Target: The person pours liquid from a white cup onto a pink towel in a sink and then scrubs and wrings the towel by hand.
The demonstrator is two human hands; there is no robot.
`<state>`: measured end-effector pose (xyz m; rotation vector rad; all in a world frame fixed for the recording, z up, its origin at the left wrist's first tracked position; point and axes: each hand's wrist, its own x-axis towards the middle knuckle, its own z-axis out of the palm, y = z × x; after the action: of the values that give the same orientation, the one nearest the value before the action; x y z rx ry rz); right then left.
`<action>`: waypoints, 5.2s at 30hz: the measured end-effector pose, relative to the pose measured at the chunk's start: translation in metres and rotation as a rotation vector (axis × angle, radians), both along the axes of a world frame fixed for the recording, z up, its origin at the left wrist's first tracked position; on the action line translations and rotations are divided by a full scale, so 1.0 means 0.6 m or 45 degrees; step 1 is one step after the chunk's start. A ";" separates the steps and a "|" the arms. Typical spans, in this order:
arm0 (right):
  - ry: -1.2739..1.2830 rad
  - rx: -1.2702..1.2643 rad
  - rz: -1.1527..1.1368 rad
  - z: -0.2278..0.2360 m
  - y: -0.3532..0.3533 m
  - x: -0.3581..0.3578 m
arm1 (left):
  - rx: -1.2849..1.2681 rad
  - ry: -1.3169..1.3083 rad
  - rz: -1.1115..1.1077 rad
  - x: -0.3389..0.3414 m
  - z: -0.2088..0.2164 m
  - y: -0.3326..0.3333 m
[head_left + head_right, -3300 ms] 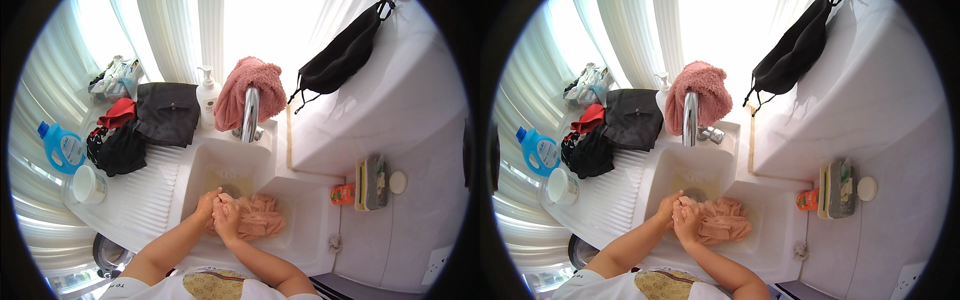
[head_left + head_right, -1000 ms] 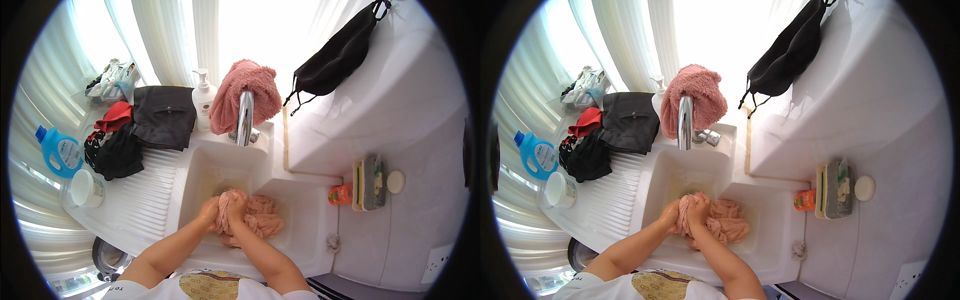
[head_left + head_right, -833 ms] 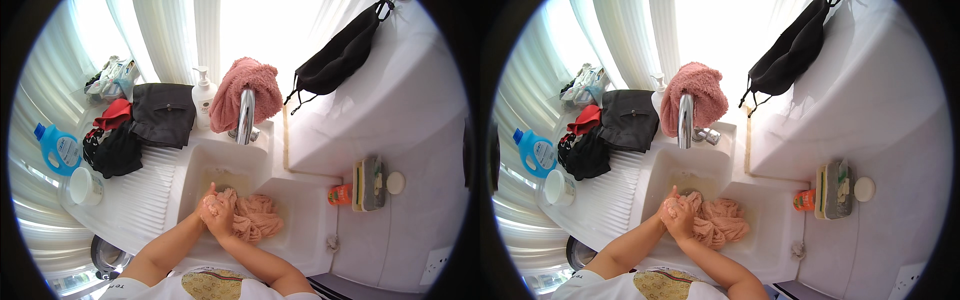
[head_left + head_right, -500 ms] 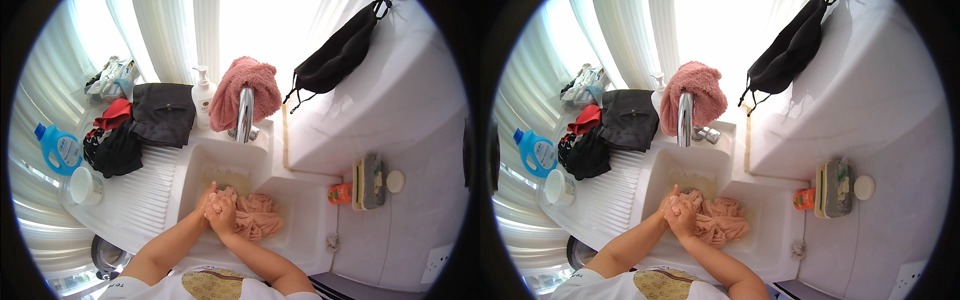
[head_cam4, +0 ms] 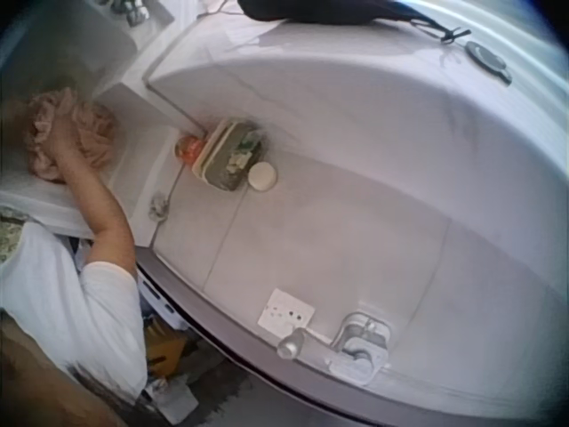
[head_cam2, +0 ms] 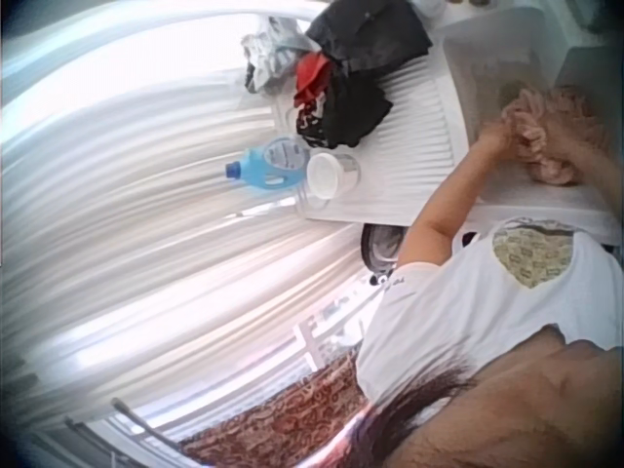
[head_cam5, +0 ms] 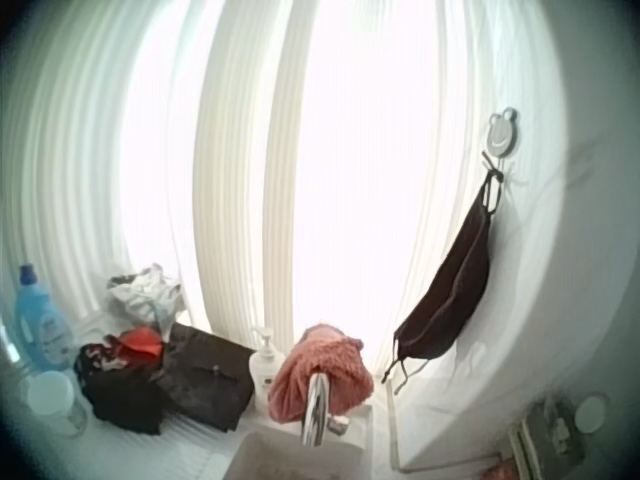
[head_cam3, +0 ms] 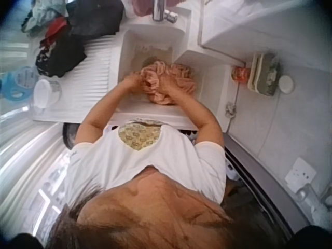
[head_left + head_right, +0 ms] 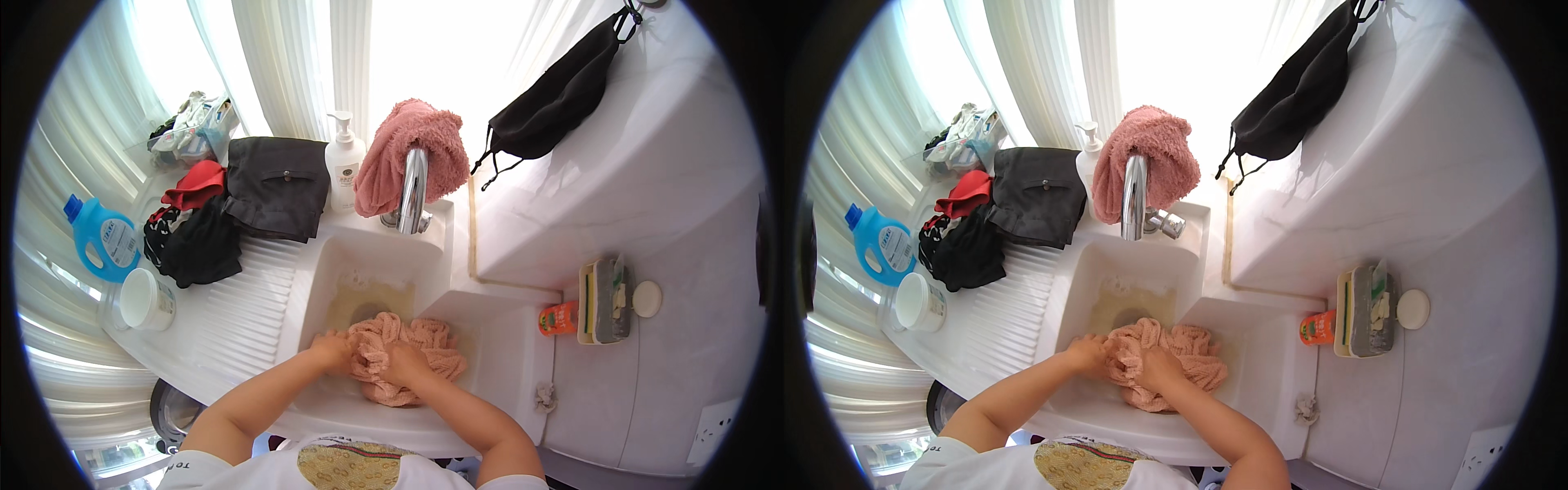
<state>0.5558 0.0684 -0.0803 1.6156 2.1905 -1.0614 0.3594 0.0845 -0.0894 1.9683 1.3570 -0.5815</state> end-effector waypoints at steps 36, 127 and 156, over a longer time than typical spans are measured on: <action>1.954 -0.485 -1.469 0.020 0.039 0.132 | -0.440 -1.215 0.806 0.012 -0.057 0.033; 0.220 1.459 -0.394 0.067 0.054 -0.447 | 1.290 -0.792 0.538 -0.355 0.073 0.055; 0.028 1.530 -0.400 0.072 0.050 -0.441 | 1.364 -0.730 0.326 -0.374 0.070 0.057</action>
<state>0.2910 0.0985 -0.0370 2.3777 2.8207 0.4031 0.1351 0.1189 -0.0475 2.3565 1.6214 0.9754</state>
